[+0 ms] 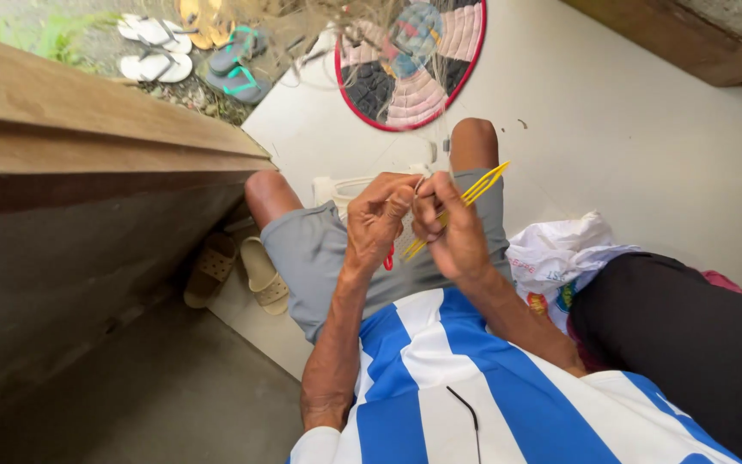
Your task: Repairing a fishing net by weaving new line with a net needle and trimming excess with scissors.
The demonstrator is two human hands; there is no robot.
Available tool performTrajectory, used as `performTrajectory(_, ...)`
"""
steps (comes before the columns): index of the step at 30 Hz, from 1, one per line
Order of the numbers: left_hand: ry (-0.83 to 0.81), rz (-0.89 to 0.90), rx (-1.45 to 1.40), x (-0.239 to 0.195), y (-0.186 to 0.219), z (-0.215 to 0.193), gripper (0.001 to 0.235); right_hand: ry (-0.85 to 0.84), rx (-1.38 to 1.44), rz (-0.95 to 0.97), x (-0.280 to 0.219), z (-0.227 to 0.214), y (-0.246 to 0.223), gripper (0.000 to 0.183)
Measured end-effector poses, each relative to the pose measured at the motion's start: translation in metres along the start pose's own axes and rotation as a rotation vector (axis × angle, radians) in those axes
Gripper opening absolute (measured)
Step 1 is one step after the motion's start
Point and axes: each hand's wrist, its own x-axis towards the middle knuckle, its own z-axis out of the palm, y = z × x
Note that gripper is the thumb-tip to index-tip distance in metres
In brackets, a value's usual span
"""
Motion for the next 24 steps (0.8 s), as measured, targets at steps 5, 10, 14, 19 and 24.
performTrajectory(5, 0.091, 0.086, -0.011, -0.01, 0.02, 0.003, 0.023, -0.061, 0.018, 0.014, 0.003, -0.008, 0.009, 0.031)
performTrajectory(10, 0.276, -0.081, -0.129, -0.015, -0.005, -0.002, 0.04, -0.153, 0.044, -0.04, 0.003, 0.01, 0.014, 0.033)
performTrajectory(14, 0.174, 0.048, -0.147, -0.017, 0.025, -0.001, 0.038, -0.206, 0.108, 0.101, 0.001, 0.011, 0.03, 0.033)
performTrajectory(19, 0.173, 0.345, -0.126, -0.022, 0.039, -0.02, 0.021, -0.257, 0.166, 0.165, 0.018, 0.002, 0.039, 0.034)
performTrajectory(24, 0.289, 0.535, -0.164, -0.056, 0.038, -0.047, 0.022, -0.335, 0.166, 0.115, 0.05, 0.017, 0.032, 0.03)
